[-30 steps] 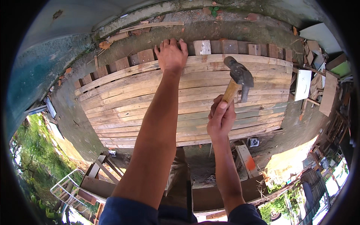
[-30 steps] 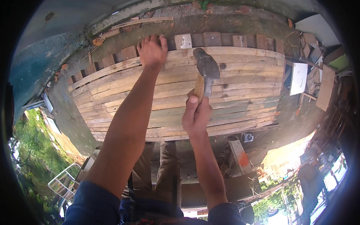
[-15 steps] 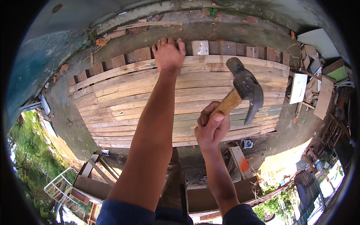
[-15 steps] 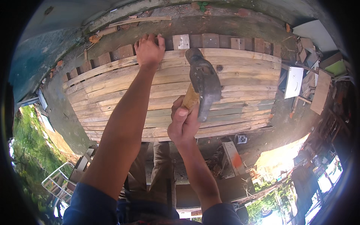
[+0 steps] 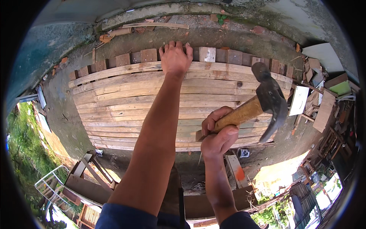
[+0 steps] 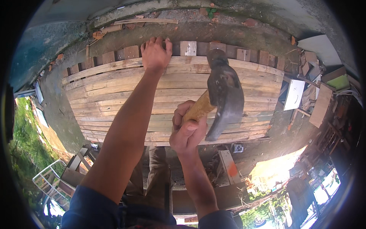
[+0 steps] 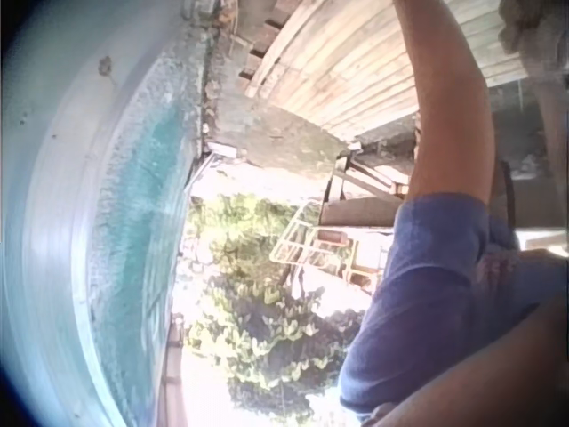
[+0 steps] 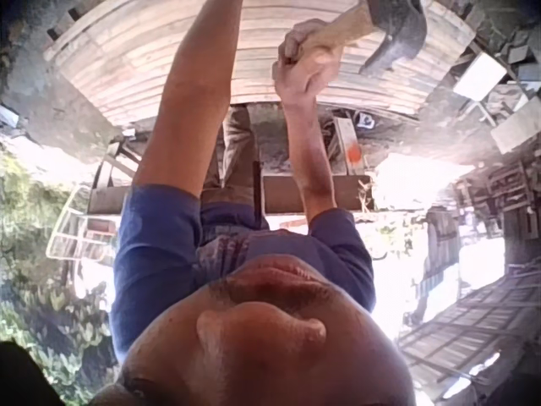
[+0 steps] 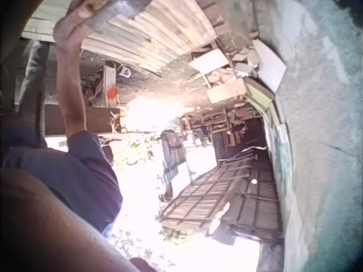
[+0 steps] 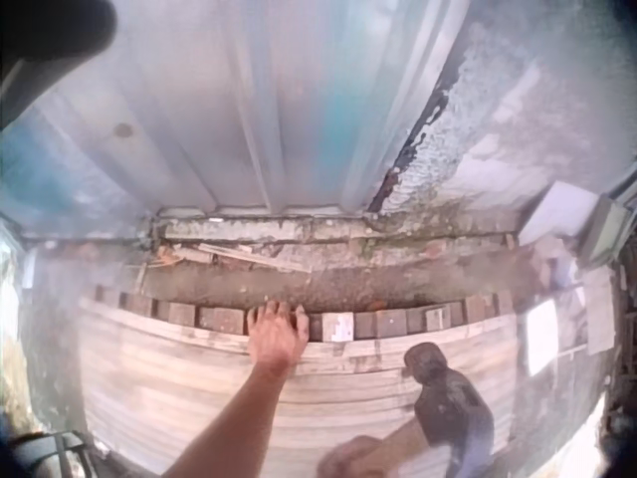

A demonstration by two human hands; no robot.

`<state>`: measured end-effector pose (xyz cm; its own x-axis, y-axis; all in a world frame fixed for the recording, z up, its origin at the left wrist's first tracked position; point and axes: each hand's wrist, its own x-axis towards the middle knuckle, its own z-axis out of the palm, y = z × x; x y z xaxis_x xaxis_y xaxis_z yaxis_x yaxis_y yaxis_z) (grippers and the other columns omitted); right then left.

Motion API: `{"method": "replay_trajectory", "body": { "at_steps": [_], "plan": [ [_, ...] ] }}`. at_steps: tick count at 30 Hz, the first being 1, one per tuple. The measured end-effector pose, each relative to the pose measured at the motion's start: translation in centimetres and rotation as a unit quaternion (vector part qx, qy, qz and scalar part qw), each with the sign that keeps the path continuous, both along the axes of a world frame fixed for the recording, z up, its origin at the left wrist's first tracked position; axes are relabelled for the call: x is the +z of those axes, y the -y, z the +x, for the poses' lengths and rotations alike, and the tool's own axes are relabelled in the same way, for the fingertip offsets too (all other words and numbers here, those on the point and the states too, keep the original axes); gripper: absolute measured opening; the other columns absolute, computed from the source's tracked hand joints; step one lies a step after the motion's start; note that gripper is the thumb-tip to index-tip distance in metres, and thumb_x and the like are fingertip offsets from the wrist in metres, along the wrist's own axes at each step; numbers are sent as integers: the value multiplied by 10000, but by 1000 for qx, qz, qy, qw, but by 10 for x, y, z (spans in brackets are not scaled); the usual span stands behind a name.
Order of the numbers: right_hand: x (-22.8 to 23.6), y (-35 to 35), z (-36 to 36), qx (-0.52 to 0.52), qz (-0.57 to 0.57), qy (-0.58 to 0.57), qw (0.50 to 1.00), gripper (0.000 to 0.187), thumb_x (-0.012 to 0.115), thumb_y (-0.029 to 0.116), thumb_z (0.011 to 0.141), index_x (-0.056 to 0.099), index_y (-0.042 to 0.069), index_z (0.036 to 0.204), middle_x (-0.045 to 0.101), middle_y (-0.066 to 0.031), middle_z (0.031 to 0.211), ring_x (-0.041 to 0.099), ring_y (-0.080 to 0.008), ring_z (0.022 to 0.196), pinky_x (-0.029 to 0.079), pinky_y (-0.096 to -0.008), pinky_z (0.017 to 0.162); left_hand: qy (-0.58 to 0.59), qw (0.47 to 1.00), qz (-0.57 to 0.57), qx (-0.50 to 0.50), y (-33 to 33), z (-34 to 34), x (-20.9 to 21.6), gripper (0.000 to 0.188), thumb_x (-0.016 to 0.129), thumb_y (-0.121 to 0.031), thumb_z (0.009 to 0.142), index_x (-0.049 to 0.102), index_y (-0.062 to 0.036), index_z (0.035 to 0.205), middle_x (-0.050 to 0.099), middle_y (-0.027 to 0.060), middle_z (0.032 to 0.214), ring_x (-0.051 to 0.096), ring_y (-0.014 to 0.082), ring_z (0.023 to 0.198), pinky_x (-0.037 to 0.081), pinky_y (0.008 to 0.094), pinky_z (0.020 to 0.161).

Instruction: The person uses a knife to shave a wooden stick, then places a wooden plank on a pallet. They hammer nails into the plank to secure it, repeating the process with additional planks.

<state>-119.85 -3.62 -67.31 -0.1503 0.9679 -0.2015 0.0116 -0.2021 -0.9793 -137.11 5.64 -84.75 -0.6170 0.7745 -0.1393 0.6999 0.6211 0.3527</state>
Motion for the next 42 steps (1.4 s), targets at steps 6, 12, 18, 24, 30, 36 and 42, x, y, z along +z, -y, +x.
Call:
{"method": "replay_trajectory", "body": {
  "at_steps": [6,12,18,24,30,36,42],
  "plan": [
    [-79,-9,2,72,-108,127,983,657,388,679,1020,470,43,879,412,-10,677,382,-77,542,299,-244,459,-8,1000,5,-5,-1,0,2,468,430,-400,1003,714,-32,1048,675,176,1146,611,359,1157,350,527,1125],
    [-40,32,10,67,-102,50,991,689,376,705,1001,448,34,868,421,-14,670,370,-72,541,283,-238,466,-1,1000,-8,-5,-1,1,2,471,427,-404,1004,708,-29,1061,667,173,1156,605,357,1165,351,525,1121],
    [-67,6,-2,39,119,48,991,694,364,709,1001,449,26,911,424,-20,667,353,-76,520,279,-232,450,-5,1000,2,-6,-1,0,2,473,428,-404,1004,710,-32,1075,672,164,1149,610,346,1147,357,516,1117],
    [-56,22,20,46,-161,60,984,674,412,701,995,458,37,888,425,-5,717,364,-70,542,294,-228,453,-24,1000,-3,-13,-1,0,1,416,475,-391,998,711,-50,1012,680,165,1094,633,339,1095,399,487,1067],
    [-76,16,16,38,33,16,999,772,419,800,921,463,30,895,417,-11,683,363,-73,506,297,-233,437,-7,1000,-1,-7,-1,0,4,459,436,-394,1000,719,-37,1056,676,163,1141,620,331,1133,369,503,1091],
    [-70,26,30,-13,-224,78,971,725,378,775,961,452,58,888,373,16,590,355,-85,460,305,-254,416,-8,1000,2,-8,-3,-1,2,467,431,-395,1003,719,-30,1052,675,171,1136,619,350,1133,367,502,1096],
    [-70,20,16,11,-56,-59,997,764,411,813,916,425,50,944,431,-15,673,386,-85,489,316,-249,418,-14,1000,-2,-11,-1,-1,2,477,431,-397,1002,728,-25,1042,676,183,1153,618,361,1137,373,499,1088]
  ]
}}
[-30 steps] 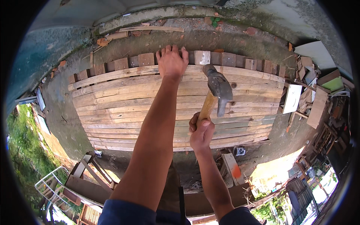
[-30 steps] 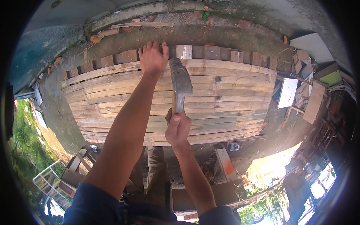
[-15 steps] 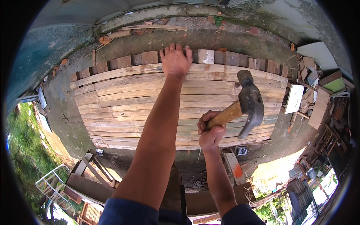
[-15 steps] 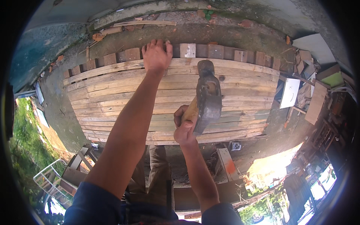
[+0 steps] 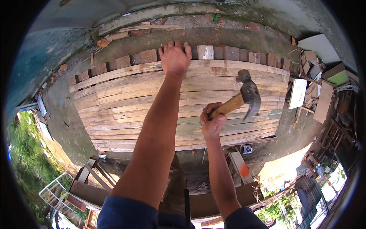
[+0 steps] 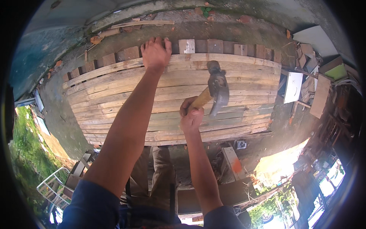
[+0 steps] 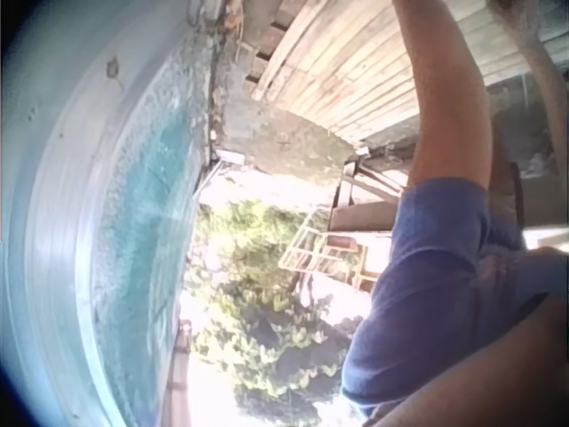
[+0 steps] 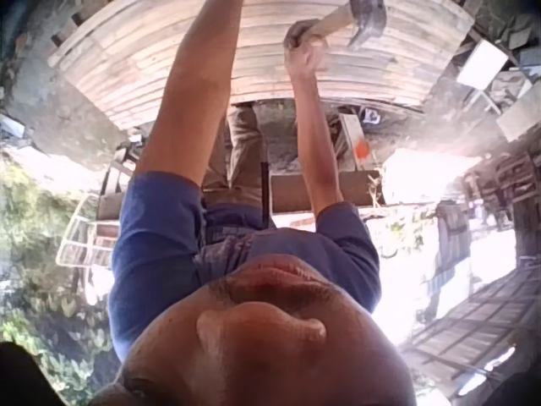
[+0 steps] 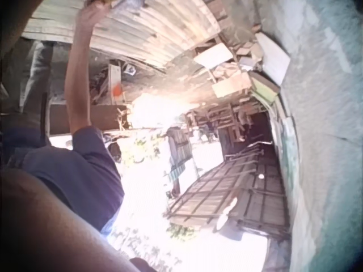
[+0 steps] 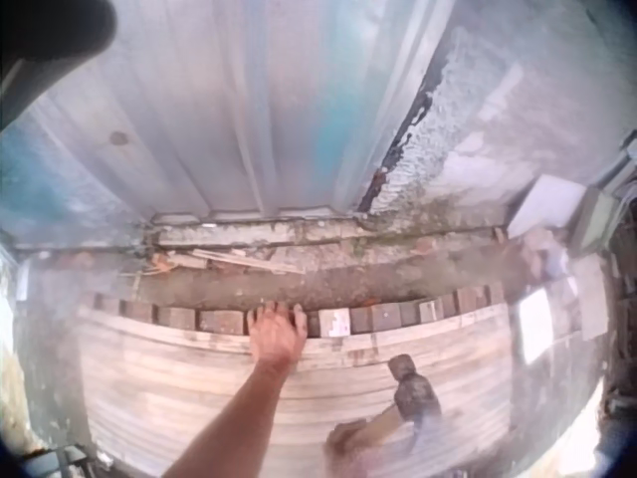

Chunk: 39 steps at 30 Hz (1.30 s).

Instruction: The person uses a knife to shave a wooden stick, then places a wooden plank on a pallet. They hammer nails into the plank to secure it, repeating the process with additional planks.

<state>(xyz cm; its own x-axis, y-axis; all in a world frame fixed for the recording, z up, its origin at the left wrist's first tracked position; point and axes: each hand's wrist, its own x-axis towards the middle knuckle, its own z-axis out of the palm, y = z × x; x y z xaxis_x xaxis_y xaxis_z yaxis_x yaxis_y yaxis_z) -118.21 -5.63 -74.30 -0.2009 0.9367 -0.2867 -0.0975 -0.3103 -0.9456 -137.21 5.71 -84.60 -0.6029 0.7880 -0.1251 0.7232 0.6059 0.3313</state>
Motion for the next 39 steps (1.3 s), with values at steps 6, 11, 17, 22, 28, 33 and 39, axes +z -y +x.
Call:
{"method": "replay_trajectory", "body": {
  "at_steps": [6,11,17,22,28,33,39],
  "plan": [
    [-8,18,-8,-43,-219,64,973,725,396,792,946,429,69,892,383,-10,603,347,-84,440,280,-252,401,-29,999,19,-10,-3,-2,-5,456,449,-398,1004,726,-40,1051,690,178,1123,637,344,1126,412,476,1061],
    [-16,28,-27,-99,-93,4,991,763,409,840,900,427,77,895,384,-3,600,349,-92,436,278,-255,396,-18,1000,17,-15,2,-1,-7,460,452,-408,1002,722,-42,1070,687,182,1141,637,352,1124,419,475,1049],
    [-26,18,-36,-223,-303,12,926,700,322,808,953,419,121,858,357,15,574,312,-85,412,260,-259,379,-4,1000,19,-21,1,-2,-4,455,469,-396,990,718,-17,1037,682,184,1114,632,361,1079,412,483,1025],
    [-17,18,-33,-247,-204,-180,930,716,283,830,938,398,131,841,352,5,577,286,-104,375,267,-267,357,-4,999,18,-27,1,-1,-5,457,470,-397,988,714,-14,1047,676,188,1124,626,361,1097,408,471,1035],
    [-32,24,-61,-207,-283,-172,921,675,266,757,995,428,117,860,413,-8,634,361,-129,365,337,-289,342,-14,999,17,-25,0,-1,-7,467,463,-395,982,711,-5,1048,672,194,1132,624,367,1107,409,477,1038],
    [-37,31,-70,-314,-205,-74,924,615,289,666,1048,450,92,895,443,-20,649,411,-133,378,392,-296,361,-44,998,28,-29,1,-2,-11,433,475,-396,991,707,-32,1030,685,175,1107,639,380,1090,447,494,997],
    [-34,26,-64,-105,-260,34,959,532,307,588,1081,428,83,961,443,-21,627,413,-122,392,388,-286,385,-31,999,23,-32,0,-2,-11,441,458,-399,995,705,-37,1047,686,181,1125,640,387,1089,443,491,999]
  ]
}}
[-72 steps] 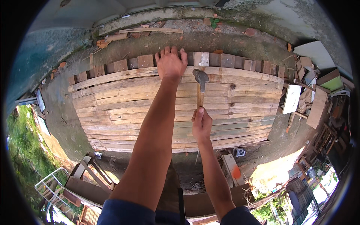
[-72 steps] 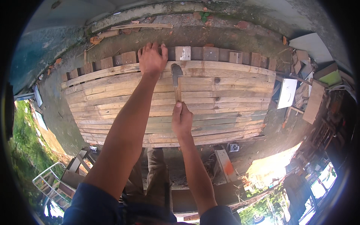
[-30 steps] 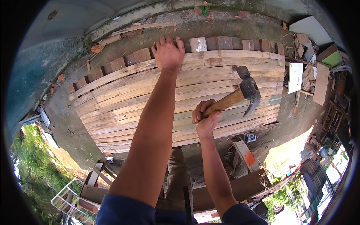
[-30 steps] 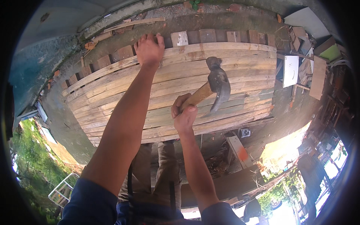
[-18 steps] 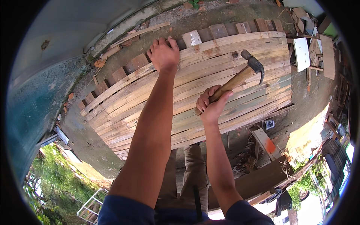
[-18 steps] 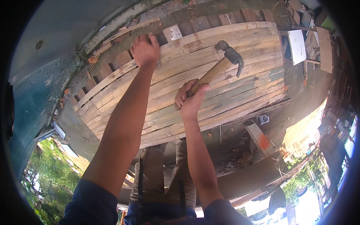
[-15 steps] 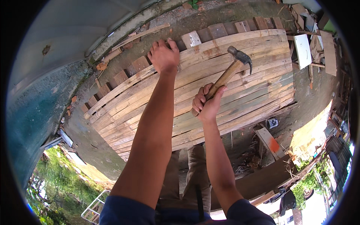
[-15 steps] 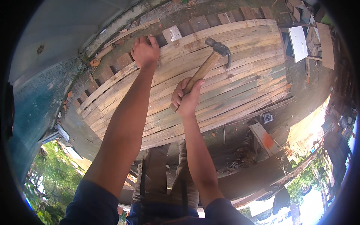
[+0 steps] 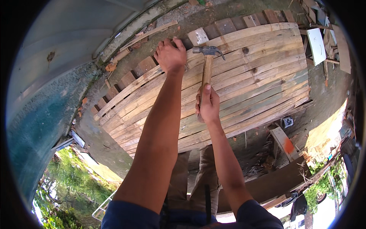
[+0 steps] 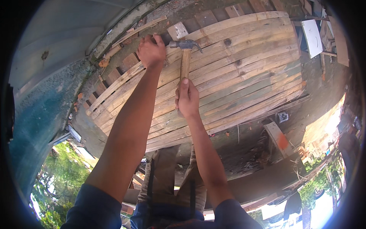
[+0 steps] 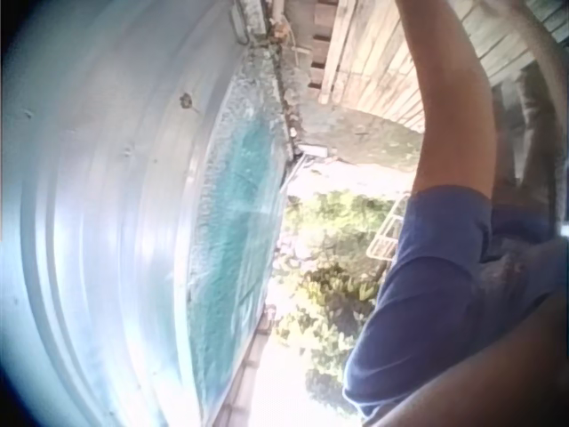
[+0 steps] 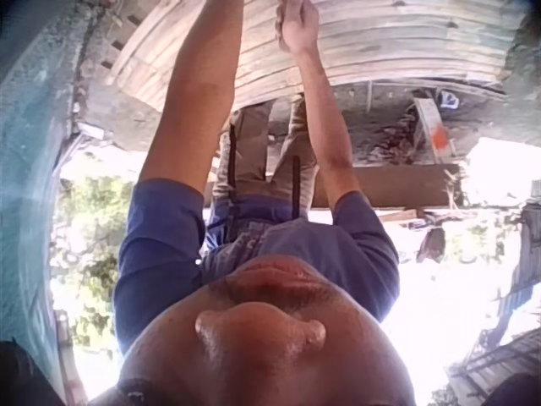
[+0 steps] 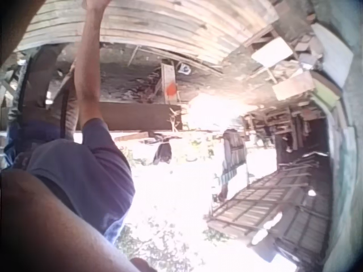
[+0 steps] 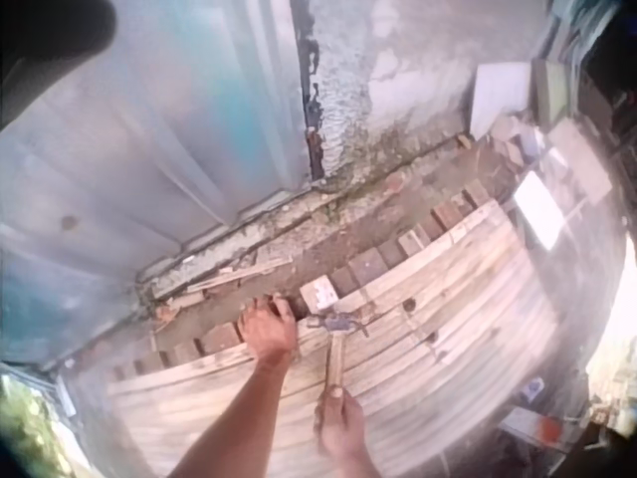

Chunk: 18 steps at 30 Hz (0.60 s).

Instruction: The person uses a knife to shave a wooden stick, then places a wooden plank on a pallet. They hammer nails into the plank to secure it, repeating the process with additional planks.

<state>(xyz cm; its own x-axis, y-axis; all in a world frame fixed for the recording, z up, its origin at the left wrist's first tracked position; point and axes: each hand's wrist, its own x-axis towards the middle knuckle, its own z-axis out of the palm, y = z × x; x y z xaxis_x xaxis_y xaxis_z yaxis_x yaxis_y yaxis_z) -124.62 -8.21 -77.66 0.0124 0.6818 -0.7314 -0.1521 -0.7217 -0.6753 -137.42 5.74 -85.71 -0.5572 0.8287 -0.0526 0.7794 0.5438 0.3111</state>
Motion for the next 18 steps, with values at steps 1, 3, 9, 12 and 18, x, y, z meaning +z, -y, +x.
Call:
{"method": "replay_trajectory", "body": {
  "at_steps": [1,3,9,12,18],
  "plan": [
    [1,0,-2,-31,30,-37,998,532,308,586,1081,430,83,957,443,-21,624,412,-119,392,384,-283,383,-1,1000,0,0,0,0,1,443,456,-401,996,705,-38,1053,686,181,1126,640,387,1089,443,491,998],
    [1,1,-5,-119,44,-51,991,531,312,582,1082,432,83,948,443,-20,618,411,-113,394,378,-276,380,1,1000,5,1,1,0,2,443,459,-394,991,709,-32,1046,684,184,1121,635,383,1091,436,486,1007],
    [-5,-4,5,-92,-7,44,995,524,299,571,1088,431,89,931,448,-24,617,407,-109,397,366,-276,374,-1,1000,12,4,1,2,4,433,472,-371,979,712,-13,1021,679,192,1104,629,374,1090,428,477,1020],
    [-6,-3,11,-165,22,4,986,517,310,560,1090,430,91,909,447,-24,618,403,-103,397,362,-276,370,-2,1000,5,9,0,2,4,429,473,-369,977,710,-13,1015,679,194,1101,630,376,1087,431,476,1015],
    [-6,-3,7,-172,34,-5,985,436,415,456,1098,443,68,900,446,-4,638,429,-75,479,375,-266,397,-1,1000,10,5,-1,2,2,435,474,-371,975,715,-10,1016,678,199,1105,627,374,1092,432,477,1013]
  ]
}}
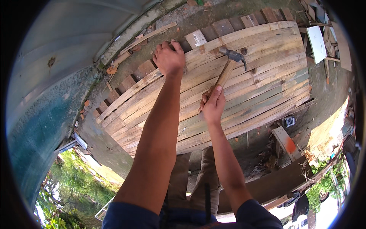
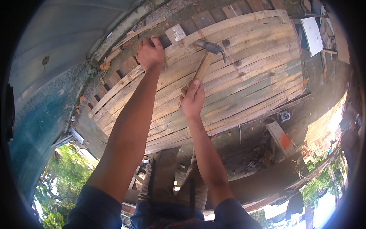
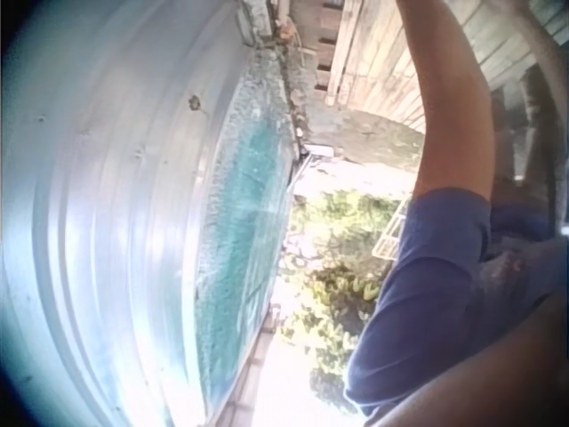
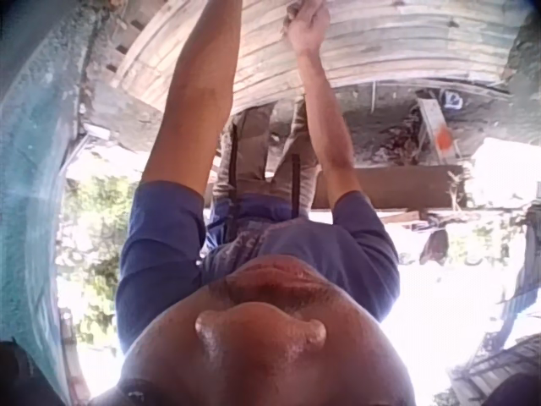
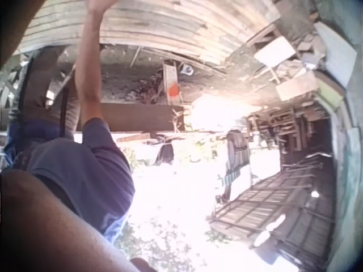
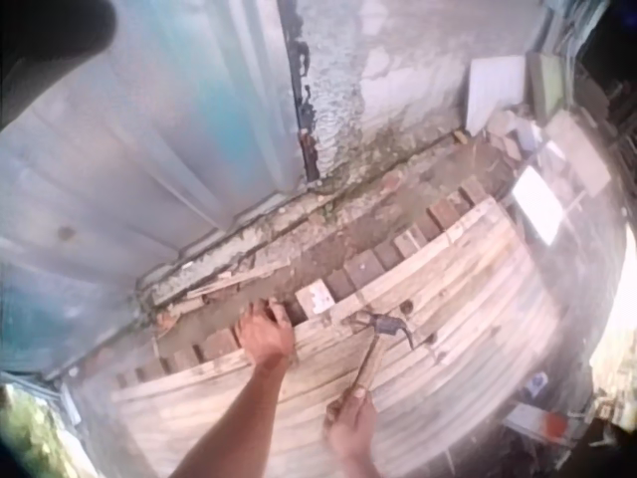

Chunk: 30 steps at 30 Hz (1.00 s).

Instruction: The person uses a knife to shave a wooden stick, then places a wooden plank on a pallet. They hammer nails into the plank to secure it, repeating the process with additional planks.

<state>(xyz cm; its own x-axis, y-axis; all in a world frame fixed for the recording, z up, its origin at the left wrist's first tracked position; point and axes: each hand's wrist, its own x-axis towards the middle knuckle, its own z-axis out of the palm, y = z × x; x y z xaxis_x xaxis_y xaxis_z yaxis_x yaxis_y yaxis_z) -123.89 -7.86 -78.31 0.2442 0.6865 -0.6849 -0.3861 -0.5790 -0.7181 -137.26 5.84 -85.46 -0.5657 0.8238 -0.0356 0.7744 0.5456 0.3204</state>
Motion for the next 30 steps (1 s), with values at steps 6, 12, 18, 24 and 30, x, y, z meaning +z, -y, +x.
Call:
{"method": "replay_trajectory", "body": {
  "at_steps": [6,12,18,24,30],
  "plan": [
    [5,-2,7,130,63,198,970,329,493,360,1090,491,49,982,455,-3,664,420,-64,490,383,-240,416,-1,1000,0,-1,1,-1,-1,435,483,-377,976,716,-14,1028,680,199,1095,632,378,1082,438,482,1006],
    [17,-7,26,191,268,337,882,295,492,285,1090,561,0,1125,537,-17,696,500,-114,547,446,-302,503,18,1000,-23,5,0,0,2,443,479,-382,973,712,-13,1045,673,190,1116,616,361,1116,415,474,1035],
    [13,-17,59,374,133,350,848,388,480,367,1091,583,-5,1055,534,-28,661,502,-114,564,426,-282,534,-5,1000,-18,4,1,-1,2,420,495,-386,975,710,-28,1018,683,183,1087,640,367,1078,450,478,999],
    [6,-10,63,290,296,286,864,385,480,368,1088,557,11,966,588,-116,652,598,-213,534,450,-350,511,14,1000,-17,5,1,0,3,446,473,-390,976,704,-14,1038,673,189,1104,625,354,1089,416,475,1025],
    [9,-13,59,352,178,329,858,295,512,296,1070,554,10,1010,618,-188,657,652,-382,607,491,-449,531,4,1000,-9,9,0,0,6,440,475,-386,978,710,-15,1007,680,189,1077,638,358,1065,420,472,1021]
  ]
}}
